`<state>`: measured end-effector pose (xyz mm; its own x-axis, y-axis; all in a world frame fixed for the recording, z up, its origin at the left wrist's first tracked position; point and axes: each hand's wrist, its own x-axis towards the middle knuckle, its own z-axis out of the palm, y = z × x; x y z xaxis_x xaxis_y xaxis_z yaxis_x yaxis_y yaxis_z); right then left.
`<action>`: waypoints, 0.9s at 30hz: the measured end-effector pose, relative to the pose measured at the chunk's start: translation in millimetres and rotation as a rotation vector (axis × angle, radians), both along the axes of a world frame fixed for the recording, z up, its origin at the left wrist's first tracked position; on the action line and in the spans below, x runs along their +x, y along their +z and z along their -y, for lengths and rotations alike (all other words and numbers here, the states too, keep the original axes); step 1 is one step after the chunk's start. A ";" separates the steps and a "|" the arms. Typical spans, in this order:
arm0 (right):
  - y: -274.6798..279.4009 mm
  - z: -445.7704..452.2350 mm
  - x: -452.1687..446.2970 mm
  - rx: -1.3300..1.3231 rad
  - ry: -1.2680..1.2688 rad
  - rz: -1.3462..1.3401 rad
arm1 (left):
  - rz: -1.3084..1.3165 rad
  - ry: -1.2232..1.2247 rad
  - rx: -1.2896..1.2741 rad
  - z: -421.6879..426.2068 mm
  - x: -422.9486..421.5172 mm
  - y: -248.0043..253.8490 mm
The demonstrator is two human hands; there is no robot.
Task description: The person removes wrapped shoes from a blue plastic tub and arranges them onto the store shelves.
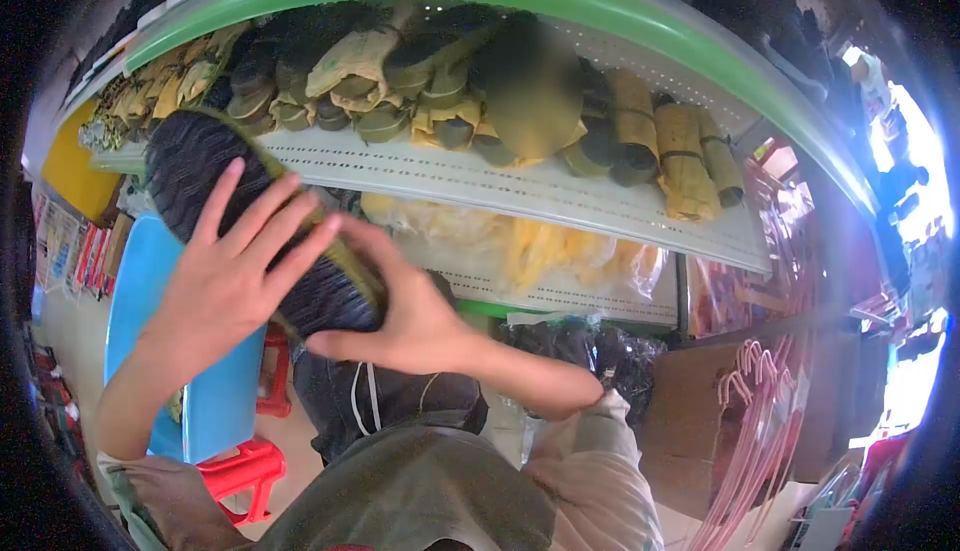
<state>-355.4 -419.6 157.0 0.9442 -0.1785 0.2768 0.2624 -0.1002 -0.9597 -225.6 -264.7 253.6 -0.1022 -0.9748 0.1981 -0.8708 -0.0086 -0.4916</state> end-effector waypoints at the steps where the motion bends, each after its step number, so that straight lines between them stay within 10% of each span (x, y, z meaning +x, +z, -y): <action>1: -1.4 13.1 -14.1 0.048 -0.050 0.002 | -0.046 -0.061 -0.033 8.9 -3.4 -2.5; 7: -38.0 87.0 -91.4 0.635 -0.482 0.076 | -0.081 -0.175 -0.043 4.1 -6.3 0.6; 15: -9.7 200.1 -100.3 0.206 -1.116 0.187 | -0.269 0.021 -0.026 -37.0 49.4 -23.5; 21: 2.5 274.2 -31.6 0.299 -1.042 0.187 | -0.336 0.161 -0.032 -76.9 78.8 -42.3; 27: -34.0 343.2 7.9 -0.515 -1.333 -0.089 | -0.376 0.327 -0.088 -148.1 123.0 -80.7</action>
<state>-347.5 -762.8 123.0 0.1715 -0.8295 0.5316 -0.3610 -0.5550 -0.7495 -102.6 -116.6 172.8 0.2997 -0.9219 0.2453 -0.9322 -0.3377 -0.1301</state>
